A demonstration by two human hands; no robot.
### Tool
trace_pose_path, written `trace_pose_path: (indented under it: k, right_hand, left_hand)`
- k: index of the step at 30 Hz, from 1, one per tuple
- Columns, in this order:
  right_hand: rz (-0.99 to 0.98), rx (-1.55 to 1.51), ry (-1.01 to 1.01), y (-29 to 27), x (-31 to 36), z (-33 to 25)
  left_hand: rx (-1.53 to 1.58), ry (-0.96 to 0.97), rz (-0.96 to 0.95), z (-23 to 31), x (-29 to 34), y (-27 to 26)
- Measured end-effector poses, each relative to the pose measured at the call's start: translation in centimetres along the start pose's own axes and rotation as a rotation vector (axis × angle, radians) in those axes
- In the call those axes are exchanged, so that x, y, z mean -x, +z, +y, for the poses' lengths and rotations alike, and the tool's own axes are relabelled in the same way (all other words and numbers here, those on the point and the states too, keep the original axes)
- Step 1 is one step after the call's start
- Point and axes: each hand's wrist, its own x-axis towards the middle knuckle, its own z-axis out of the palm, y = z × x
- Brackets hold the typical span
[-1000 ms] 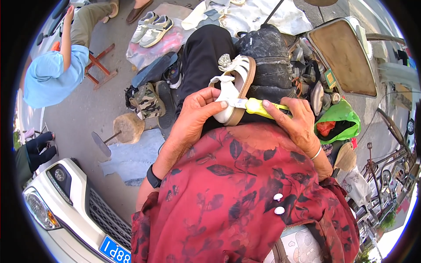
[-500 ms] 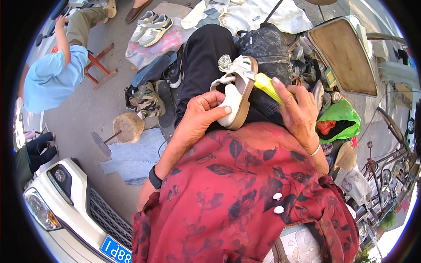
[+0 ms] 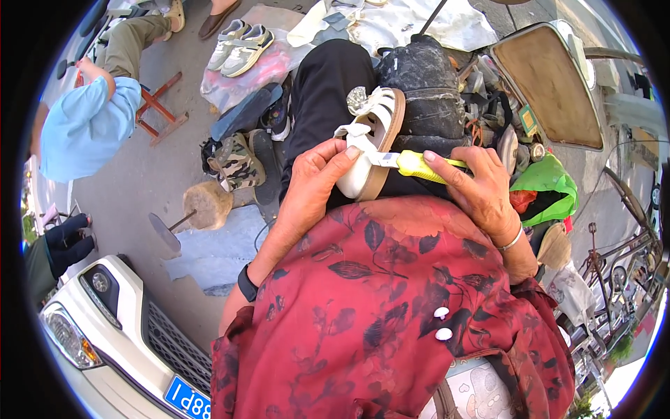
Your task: The recorder is repairing a white sandal by cutting and attaching a strap.
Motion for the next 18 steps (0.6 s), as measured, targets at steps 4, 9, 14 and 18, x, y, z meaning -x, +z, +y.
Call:
trace_pose_path:
  k: [4,9,14,18]
  right_hand:
    - [-0.004,-0.009,-0.016,-0.3,0.0,0.4]
    - [-0.045,-0.012,-0.02,-0.5,-0.4,0.2]
    - [-0.027,0.001,-0.009,0.0,-0.5,0.4]
    - [-0.001,0.045,0.018,0.5,-0.9,0.2]
  left_hand:
    - [0.01,0.011,0.019,0.1,0.1,0.5]
    - [-0.01,0.002,0.019,0.1,0.3,0.4]
    - [-0.019,-0.019,0.009,0.6,0.4,0.7]
    - [0.007,-0.015,0.016,0.6,0.3,0.7]
